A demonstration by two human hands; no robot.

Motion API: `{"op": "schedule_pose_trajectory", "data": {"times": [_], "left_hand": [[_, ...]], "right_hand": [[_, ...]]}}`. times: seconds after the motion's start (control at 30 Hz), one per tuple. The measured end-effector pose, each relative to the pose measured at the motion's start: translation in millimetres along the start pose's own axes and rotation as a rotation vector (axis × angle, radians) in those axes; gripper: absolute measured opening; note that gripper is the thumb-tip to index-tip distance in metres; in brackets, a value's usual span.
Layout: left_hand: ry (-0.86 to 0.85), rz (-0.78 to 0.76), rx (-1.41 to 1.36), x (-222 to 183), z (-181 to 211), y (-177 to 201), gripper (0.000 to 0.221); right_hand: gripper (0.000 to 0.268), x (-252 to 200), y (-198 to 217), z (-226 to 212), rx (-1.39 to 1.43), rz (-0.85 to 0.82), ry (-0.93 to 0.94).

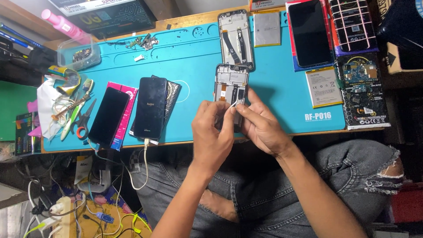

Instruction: The person is inspecting a mobile phone frame and preparing a replacement screen assembly by opening its packaging.

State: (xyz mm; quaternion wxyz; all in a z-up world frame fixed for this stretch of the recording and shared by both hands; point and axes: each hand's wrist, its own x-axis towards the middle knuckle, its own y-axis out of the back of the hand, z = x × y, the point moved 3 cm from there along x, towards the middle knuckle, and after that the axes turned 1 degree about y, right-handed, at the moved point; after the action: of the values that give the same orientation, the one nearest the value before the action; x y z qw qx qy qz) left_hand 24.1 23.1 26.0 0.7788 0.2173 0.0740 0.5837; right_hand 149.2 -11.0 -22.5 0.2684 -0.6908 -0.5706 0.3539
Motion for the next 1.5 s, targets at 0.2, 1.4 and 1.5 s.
{"op": "schedule_pose_trajectory", "data": {"times": [0.2,1.4,1.5], "left_hand": [[-0.02,0.028,0.019,-2,0,-3,0.01],[-0.046,0.003,-0.055,3,0,-2,0.008],[-0.021,-0.001,-0.062,3,-1,-2,0.007]], "right_hand": [[0.067,-1,-6,-4,-0.037,0.027,0.028],[0.066,-3,-7,-8,0.017,0.032,0.019],[0.066,-3,-9,-8,0.013,0.023,0.019]]}}
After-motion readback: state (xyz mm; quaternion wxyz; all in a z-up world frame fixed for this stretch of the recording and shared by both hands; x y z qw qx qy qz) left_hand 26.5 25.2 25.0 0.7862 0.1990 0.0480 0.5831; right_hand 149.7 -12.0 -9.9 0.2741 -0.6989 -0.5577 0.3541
